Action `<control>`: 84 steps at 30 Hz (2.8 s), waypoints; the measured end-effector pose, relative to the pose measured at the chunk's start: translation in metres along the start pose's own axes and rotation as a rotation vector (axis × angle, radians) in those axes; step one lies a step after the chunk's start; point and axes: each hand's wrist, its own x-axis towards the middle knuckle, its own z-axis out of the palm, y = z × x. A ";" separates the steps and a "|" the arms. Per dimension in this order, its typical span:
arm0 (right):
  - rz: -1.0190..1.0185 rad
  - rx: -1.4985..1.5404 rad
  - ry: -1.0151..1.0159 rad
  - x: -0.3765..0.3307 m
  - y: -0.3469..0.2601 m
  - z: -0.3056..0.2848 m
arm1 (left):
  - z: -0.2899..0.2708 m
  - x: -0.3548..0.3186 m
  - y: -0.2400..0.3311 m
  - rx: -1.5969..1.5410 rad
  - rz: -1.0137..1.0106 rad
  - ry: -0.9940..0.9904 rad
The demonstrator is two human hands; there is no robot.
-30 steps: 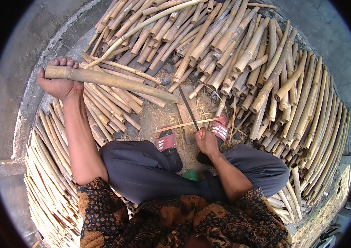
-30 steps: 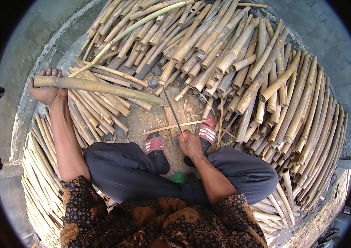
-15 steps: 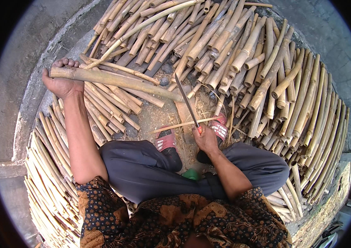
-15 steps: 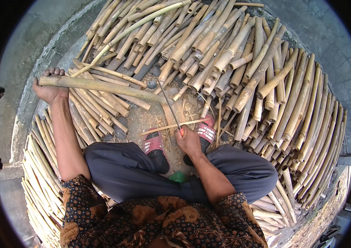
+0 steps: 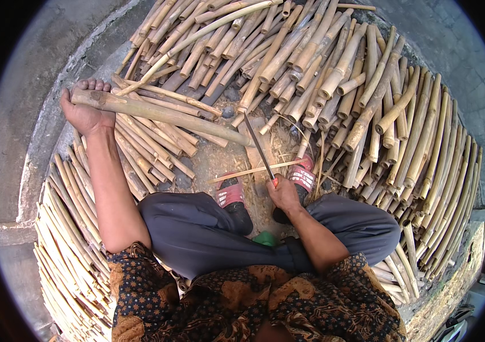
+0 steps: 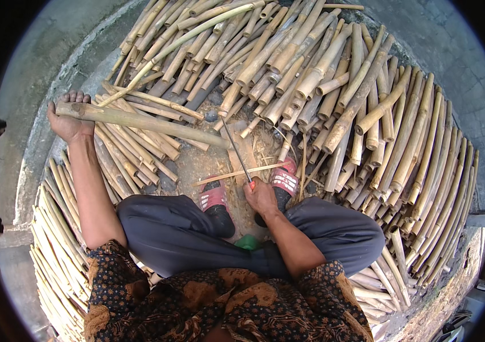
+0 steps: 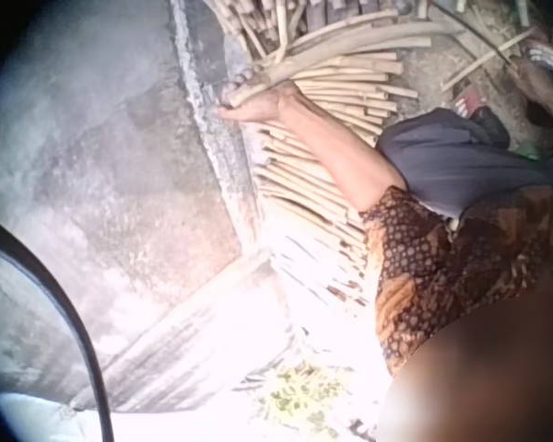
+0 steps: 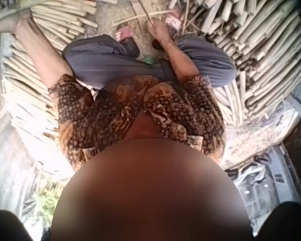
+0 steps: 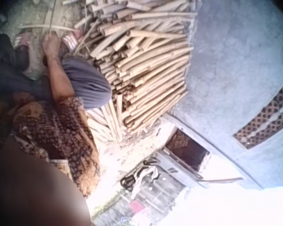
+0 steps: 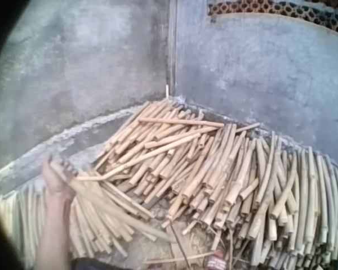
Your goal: The person sits cross-legged on a concrete floor surrounded by bamboo pieces and uses a knife to shave and shape the ends of bamboo segments. They repeatedly pick up a piece, hold it in the left hand, and use the knife in the right hand to smooth or taper the end before placing it back into the pile.
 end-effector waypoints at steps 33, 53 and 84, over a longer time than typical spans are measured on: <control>-0.047 -0.082 0.010 -0.004 0.002 -0.001 | 0.015 -0.018 0.011 -0.037 -0.025 -0.176; -0.480 0.277 0.317 -0.012 -0.081 -0.065 | 0.051 -0.050 0.031 -0.291 -0.188 -0.785; -0.875 0.850 0.263 -0.012 -0.145 -0.097 | 0.078 -0.069 0.027 -0.083 0.023 -0.762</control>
